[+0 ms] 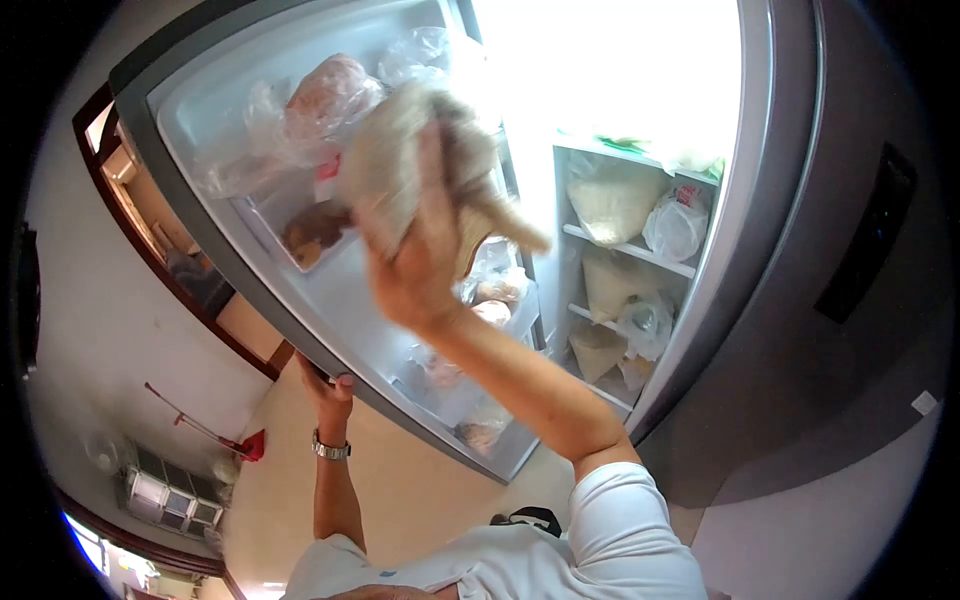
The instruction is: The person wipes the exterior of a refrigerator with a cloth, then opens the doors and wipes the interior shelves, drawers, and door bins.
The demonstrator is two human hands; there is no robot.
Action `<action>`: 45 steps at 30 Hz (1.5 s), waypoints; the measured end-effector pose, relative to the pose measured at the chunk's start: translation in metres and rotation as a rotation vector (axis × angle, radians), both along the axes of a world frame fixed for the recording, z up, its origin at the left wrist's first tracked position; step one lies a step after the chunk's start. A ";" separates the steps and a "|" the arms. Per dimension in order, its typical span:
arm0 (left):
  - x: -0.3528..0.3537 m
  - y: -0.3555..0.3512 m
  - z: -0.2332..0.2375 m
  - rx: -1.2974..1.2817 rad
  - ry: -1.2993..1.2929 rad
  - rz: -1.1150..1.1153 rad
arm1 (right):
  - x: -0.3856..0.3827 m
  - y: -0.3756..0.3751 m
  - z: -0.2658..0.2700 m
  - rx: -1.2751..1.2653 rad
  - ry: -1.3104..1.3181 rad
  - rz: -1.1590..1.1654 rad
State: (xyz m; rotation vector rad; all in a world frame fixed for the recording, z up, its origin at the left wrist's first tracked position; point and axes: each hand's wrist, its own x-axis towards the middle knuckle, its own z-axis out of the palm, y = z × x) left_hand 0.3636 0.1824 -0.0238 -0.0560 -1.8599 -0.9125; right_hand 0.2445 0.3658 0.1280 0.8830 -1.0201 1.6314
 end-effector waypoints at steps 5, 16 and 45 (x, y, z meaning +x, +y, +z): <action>0.002 -0.006 -0.009 0.010 -0.046 0.030 | 0.050 0.012 -0.019 0.493 0.222 -0.166; 0.006 -0.001 0.003 0.000 -0.061 0.042 | -0.061 0.042 0.016 0.064 -0.108 0.090; 0.006 -0.008 -0.001 -0.002 -0.058 0.079 | -0.068 -0.026 -0.049 0.255 -0.297 0.016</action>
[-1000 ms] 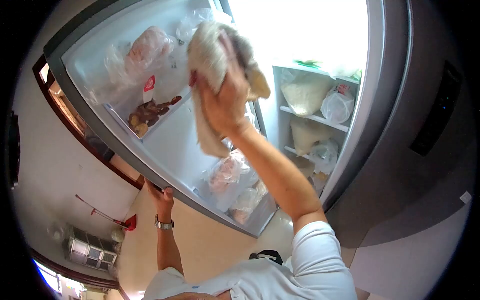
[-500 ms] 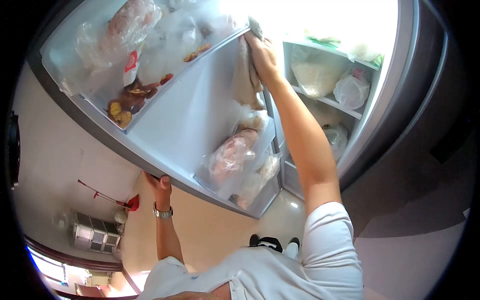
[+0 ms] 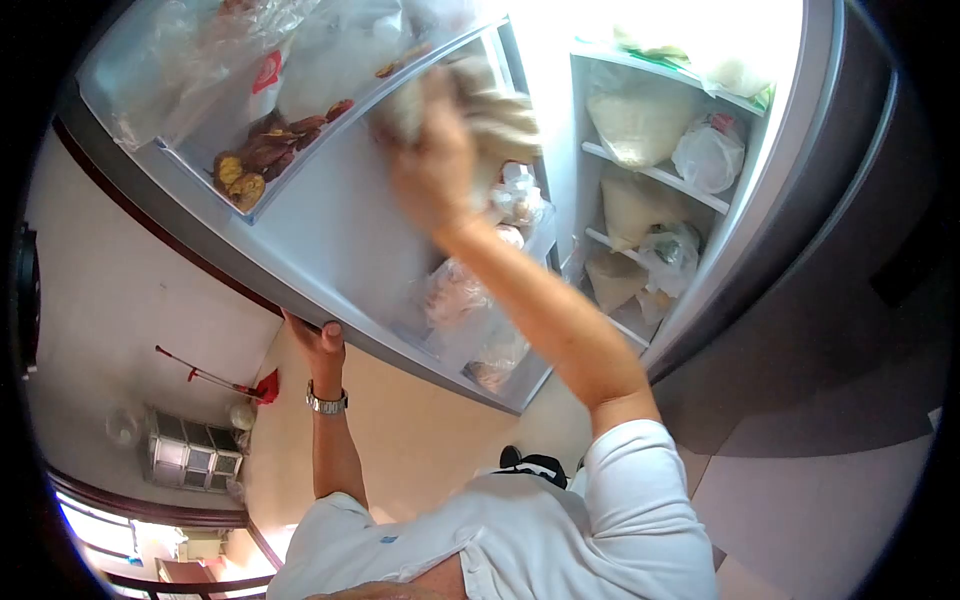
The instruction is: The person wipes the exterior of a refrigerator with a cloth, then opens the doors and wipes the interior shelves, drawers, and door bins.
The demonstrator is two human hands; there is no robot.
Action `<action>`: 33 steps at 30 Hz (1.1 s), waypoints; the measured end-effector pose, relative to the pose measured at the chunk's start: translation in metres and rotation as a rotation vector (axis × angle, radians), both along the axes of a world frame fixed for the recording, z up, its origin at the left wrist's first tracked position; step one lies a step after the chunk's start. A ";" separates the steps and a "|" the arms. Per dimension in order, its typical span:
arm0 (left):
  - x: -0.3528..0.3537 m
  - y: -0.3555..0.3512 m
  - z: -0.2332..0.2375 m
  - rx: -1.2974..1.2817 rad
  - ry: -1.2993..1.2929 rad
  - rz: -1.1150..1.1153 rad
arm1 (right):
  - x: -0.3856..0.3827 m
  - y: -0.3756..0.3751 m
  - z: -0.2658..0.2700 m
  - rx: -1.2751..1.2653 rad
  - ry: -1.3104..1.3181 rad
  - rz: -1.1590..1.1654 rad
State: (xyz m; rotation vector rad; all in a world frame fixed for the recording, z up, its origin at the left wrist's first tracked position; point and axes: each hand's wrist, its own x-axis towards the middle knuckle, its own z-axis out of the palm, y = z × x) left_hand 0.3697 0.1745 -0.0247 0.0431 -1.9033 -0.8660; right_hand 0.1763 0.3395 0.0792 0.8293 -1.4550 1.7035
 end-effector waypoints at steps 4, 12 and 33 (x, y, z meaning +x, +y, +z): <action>-0.006 -0.008 -0.007 -0.014 0.017 -0.014 | 0.085 -0.024 -0.006 0.019 0.153 0.153; -0.005 -0.008 0.003 0.032 -0.016 -0.040 | 0.064 0.006 -0.011 0.466 0.150 0.144; -0.002 -0.047 -0.040 0.140 0.005 -0.024 | -0.129 0.070 0.123 -0.295 -0.231 0.694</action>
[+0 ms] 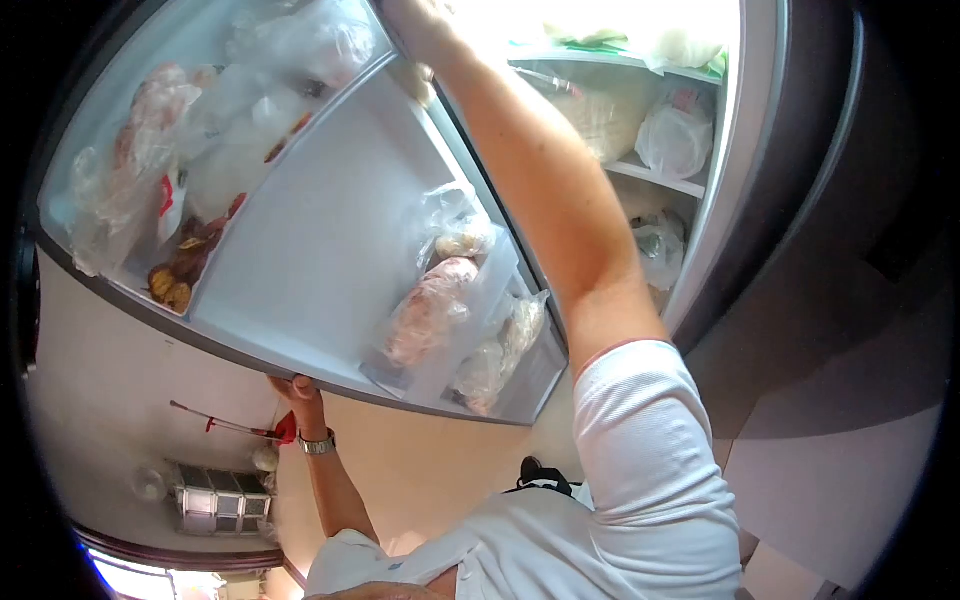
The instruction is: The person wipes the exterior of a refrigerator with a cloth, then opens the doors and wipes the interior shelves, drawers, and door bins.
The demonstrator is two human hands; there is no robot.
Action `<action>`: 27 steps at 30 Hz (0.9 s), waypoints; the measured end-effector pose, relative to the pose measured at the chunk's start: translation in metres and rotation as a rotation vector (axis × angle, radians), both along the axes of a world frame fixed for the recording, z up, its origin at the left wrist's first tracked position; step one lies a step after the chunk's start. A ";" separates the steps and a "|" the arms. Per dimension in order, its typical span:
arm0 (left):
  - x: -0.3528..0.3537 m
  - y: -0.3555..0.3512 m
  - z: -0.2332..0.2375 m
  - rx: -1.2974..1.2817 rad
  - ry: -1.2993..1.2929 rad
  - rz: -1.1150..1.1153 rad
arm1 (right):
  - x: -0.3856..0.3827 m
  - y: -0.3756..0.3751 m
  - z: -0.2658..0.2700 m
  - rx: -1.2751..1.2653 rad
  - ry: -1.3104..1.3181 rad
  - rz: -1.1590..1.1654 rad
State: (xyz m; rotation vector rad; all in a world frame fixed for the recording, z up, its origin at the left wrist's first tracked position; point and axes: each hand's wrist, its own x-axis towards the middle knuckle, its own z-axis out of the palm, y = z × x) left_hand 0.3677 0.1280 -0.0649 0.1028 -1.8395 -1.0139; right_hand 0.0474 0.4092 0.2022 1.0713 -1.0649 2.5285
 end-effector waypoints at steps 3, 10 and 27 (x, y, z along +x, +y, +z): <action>0.005 -0.009 -0.003 -0.051 -0.084 0.059 | 0.012 -0.002 -0.058 0.116 -0.035 -0.283; 0.006 -0.079 -0.035 -0.215 -0.121 0.243 | 0.023 -0.003 -0.260 0.212 -0.211 -0.162; -0.047 -0.110 -0.042 -0.114 -0.074 0.039 | 0.018 0.054 -0.044 -0.028 -0.156 -0.400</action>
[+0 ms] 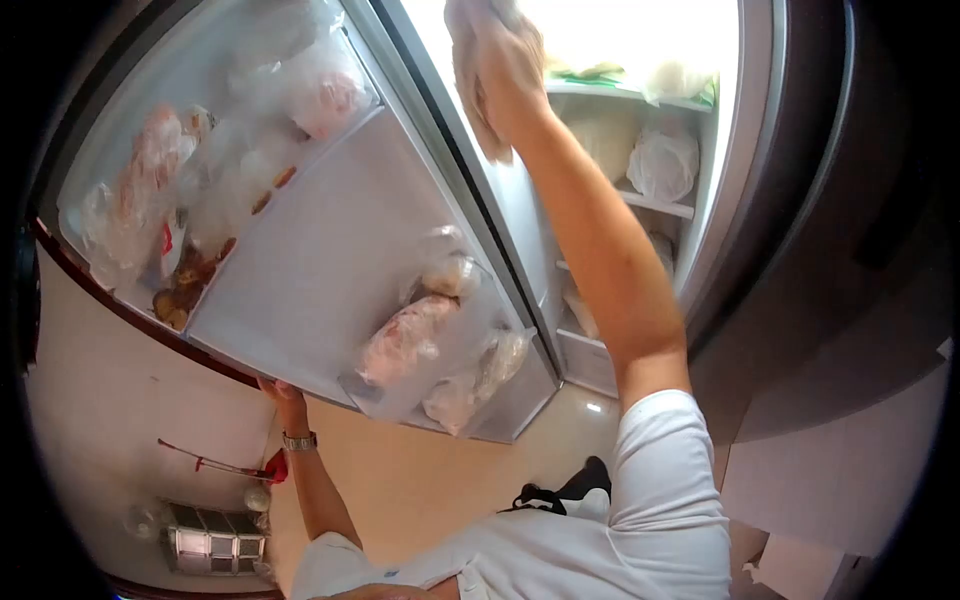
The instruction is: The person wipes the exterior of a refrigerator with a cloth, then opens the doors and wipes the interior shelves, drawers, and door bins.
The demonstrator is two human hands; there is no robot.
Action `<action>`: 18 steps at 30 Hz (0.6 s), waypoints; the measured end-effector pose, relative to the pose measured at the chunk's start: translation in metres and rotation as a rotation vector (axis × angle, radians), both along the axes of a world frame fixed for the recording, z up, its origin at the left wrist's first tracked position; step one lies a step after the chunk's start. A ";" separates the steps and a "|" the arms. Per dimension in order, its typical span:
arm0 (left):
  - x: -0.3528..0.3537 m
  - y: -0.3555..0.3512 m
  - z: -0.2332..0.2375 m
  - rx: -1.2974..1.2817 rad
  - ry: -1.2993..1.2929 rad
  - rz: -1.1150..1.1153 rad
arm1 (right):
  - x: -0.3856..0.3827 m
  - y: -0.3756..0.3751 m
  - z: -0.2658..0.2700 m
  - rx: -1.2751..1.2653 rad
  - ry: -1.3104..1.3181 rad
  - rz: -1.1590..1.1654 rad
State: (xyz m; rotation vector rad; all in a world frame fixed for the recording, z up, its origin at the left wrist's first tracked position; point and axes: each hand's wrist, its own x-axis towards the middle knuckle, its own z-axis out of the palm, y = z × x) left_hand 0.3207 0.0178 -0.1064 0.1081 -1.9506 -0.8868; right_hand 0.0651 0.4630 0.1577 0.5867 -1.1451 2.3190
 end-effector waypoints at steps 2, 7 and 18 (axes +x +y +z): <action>-0.003 0.006 0.001 0.069 0.014 0.047 | 0.005 -0.012 0.058 0.089 0.076 -0.113; 0.011 0.015 0.011 0.180 0.034 0.055 | -0.074 -0.088 0.102 0.077 -0.006 -0.449; 0.027 -0.012 -0.008 0.051 -0.174 0.226 | -0.078 -0.068 -0.055 0.559 0.567 -0.811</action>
